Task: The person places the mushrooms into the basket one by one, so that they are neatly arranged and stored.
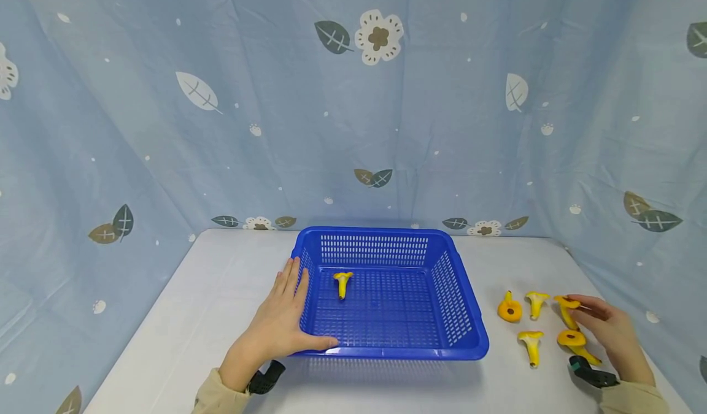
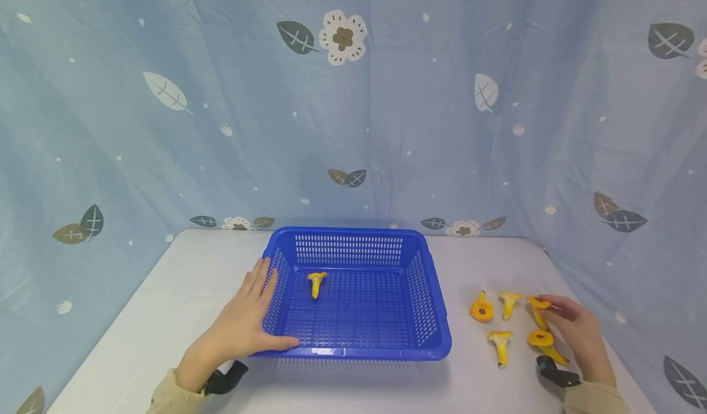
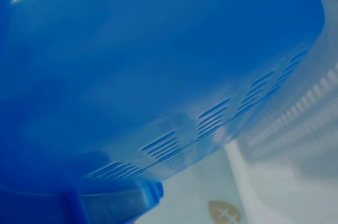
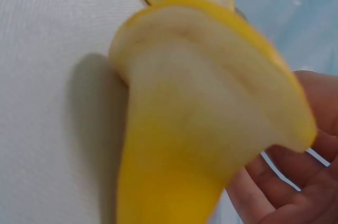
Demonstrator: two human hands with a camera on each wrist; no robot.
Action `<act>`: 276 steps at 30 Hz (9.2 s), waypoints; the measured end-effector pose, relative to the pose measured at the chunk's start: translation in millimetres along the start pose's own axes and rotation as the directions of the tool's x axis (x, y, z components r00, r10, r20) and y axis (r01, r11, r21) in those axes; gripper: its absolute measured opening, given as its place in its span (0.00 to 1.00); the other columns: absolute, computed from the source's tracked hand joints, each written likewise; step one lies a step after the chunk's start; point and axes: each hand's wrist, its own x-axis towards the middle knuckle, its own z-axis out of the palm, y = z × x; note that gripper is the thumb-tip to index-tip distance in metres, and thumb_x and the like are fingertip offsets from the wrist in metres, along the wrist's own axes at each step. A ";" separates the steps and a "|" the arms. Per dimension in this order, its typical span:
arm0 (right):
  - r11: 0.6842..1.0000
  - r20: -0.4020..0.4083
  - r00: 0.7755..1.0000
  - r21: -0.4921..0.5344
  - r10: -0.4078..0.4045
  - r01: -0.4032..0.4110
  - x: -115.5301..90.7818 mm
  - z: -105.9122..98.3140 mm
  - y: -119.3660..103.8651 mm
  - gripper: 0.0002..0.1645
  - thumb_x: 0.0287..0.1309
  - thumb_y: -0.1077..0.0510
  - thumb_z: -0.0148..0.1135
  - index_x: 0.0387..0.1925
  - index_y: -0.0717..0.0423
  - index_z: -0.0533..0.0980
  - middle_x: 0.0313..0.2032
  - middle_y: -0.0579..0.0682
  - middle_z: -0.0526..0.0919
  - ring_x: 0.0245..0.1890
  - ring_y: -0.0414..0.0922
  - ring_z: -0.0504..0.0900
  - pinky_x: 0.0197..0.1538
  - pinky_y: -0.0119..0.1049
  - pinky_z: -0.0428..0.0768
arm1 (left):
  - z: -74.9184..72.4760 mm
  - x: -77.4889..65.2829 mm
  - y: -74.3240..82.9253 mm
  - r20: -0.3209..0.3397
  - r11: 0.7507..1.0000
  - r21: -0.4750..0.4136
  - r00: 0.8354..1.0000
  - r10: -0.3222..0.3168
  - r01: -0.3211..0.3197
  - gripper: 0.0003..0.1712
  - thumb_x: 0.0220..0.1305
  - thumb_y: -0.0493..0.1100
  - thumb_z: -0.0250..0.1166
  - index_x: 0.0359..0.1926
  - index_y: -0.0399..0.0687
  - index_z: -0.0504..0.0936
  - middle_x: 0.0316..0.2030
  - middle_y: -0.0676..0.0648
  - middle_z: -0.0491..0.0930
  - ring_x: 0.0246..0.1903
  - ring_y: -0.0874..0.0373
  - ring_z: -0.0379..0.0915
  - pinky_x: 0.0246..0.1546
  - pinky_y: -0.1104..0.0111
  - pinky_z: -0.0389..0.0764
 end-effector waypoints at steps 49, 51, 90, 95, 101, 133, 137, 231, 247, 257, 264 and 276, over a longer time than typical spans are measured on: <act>0.944 -0.139 0.981 0.284 -0.135 0.170 -19.0 -0.7 -73.7 0.23 0.59 0.53 0.62 0.55 0.57 0.75 0.37 0.29 0.79 0.32 0.31 0.78 0.35 0.18 0.74 | -0.5 0.4 0.0 0.001 1.000 -0.007 1.000 0.001 -0.001 0.80 0.30 0.90 0.48 0.72 0.34 0.44 0.72 0.36 0.32 0.71 0.43 0.26 0.68 0.50 0.44; 0.938 -0.132 0.982 0.302 -0.137 0.171 -19.4 0.7 -76.5 0.24 0.59 0.52 0.63 0.55 0.57 0.75 0.38 0.30 0.80 0.33 0.32 0.79 0.35 0.18 0.75 | -0.4 0.2 -0.3 -0.005 1.000 -0.005 1.000 0.006 -0.006 0.80 0.30 0.90 0.48 0.72 0.34 0.44 0.72 0.36 0.33 0.71 0.43 0.26 0.68 0.50 0.45; 0.914 0.021 0.919 0.114 -0.393 0.388 -58.2 28.8 -210.0 0.22 0.63 0.49 0.57 0.54 0.56 0.73 0.47 0.41 0.75 0.41 0.36 0.74 0.41 0.22 0.71 | -0.9 -0.3 2.1 0.005 1.000 -0.004 1.000 -0.001 0.001 0.80 0.31 0.90 0.47 0.72 0.35 0.42 0.72 0.36 0.32 0.71 0.44 0.25 0.69 0.50 0.43; 0.899 0.046 0.899 0.057 -0.436 0.434 -55.0 36.2 -230.7 0.21 0.64 0.49 0.56 0.53 0.56 0.73 0.48 0.44 0.75 0.41 0.35 0.75 0.42 0.24 0.72 | 0.2 0.0 1.2 0.000 1.000 0.008 1.000 0.001 -0.001 0.80 0.31 0.90 0.46 0.72 0.35 0.43 0.72 0.36 0.32 0.71 0.43 0.25 0.69 0.50 0.43; 0.876 0.105 0.870 0.058 -0.482 0.479 -52.6 46.8 -253.7 0.22 0.65 0.49 0.54 0.55 0.56 0.72 0.51 0.50 0.74 0.44 0.38 0.74 0.43 0.25 0.73 | 1.2 0.1 0.6 -0.001 1.000 0.008 1.000 0.004 -0.004 0.80 0.31 0.90 0.47 0.72 0.35 0.42 0.72 0.36 0.31 0.71 0.43 0.25 0.69 0.50 0.43; 0.863 0.346 0.793 0.270 -0.502 0.428 -27.5 132.9 -332.4 0.16 0.61 0.53 0.59 0.49 0.53 0.75 0.44 0.55 0.76 0.39 0.50 0.78 0.45 0.48 0.74 | -0.8 0.6 0.7 -0.012 1.000 0.008 1.000 0.009 -0.009 0.80 0.31 0.90 0.48 0.72 0.34 0.45 0.72 0.35 0.33 0.71 0.42 0.26 0.68 0.49 0.45; 0.864 0.370 0.785 0.296 -0.496 0.407 -25.7 149.3 -332.3 0.15 0.61 0.53 0.59 0.48 0.53 0.76 0.43 0.53 0.78 0.38 0.49 0.78 0.45 0.49 0.75 | -1.8 0.4 0.7 -0.023 1.000 0.012 1.000 0.017 -0.017 0.80 0.31 0.89 0.49 0.71 0.33 0.46 0.72 0.34 0.34 0.71 0.41 0.28 0.68 0.49 0.46; 0.814 0.672 0.643 -0.102 -0.367 0.572 -12.5 247.4 -282.8 0.27 0.46 0.56 0.72 0.48 0.64 0.78 0.40 0.53 0.82 0.41 0.48 0.79 0.44 0.43 0.79 | -0.3 -0.5 0.9 -0.014 1.000 -0.003 1.000 0.006 -0.006 0.78 0.34 0.89 0.47 0.71 0.33 0.47 0.72 0.36 0.33 0.71 0.42 0.26 0.68 0.49 0.45; 0.821 0.593 0.656 0.014 -0.467 0.571 0.2 218.9 -286.2 0.28 0.52 0.52 0.68 0.53 0.61 0.75 0.47 0.56 0.80 0.47 0.51 0.77 0.50 0.45 0.77 | -2.4 0.0 2.0 -0.011 1.000 -0.006 1.000 0.010 -0.010 0.78 0.34 0.89 0.48 0.71 0.33 0.45 0.72 0.35 0.33 0.71 0.42 0.25 0.68 0.49 0.45; 0.828 0.352 0.758 0.105 -0.549 0.551 9.3 206.7 -283.8 0.17 0.61 0.55 0.60 0.49 0.59 0.78 0.42 0.52 0.82 0.42 0.47 0.79 0.44 0.43 0.79 | 0.5 0.8 0.9 -0.018 1.000 -0.006 1.000 0.006 -0.006 0.74 0.39 0.88 0.46 0.71 0.33 0.48 0.72 0.35 0.34 0.71 0.44 0.24 0.68 0.50 0.46; 0.805 0.267 0.762 0.130 -0.590 0.579 10.4 208.2 -284.9 0.14 0.61 0.57 0.60 0.45 0.61 0.80 0.40 0.52 0.83 0.38 0.46 0.80 0.41 0.41 0.79 | -3.6 5.2 -4.9 -0.015 0.999 -0.047 1.000 0.018 -0.018 0.68 0.47 0.82 0.48 0.71 0.32 0.49 0.71 0.32 0.41 0.71 0.41 0.30 0.66 0.48 0.53; 0.827 0.278 0.781 0.121 -0.559 0.549 7.7 209.8 -284.7 0.14 0.61 0.57 0.59 0.46 0.60 0.79 0.41 0.52 0.82 0.40 0.47 0.79 0.44 0.43 0.78 | 1.3 19.1 -14.7 -0.057 0.997 -0.065 0.997 0.045 -0.049 0.62 0.53 0.78 0.49 0.71 0.33 0.51 0.71 0.33 0.42 0.71 0.40 0.35 0.65 0.48 0.56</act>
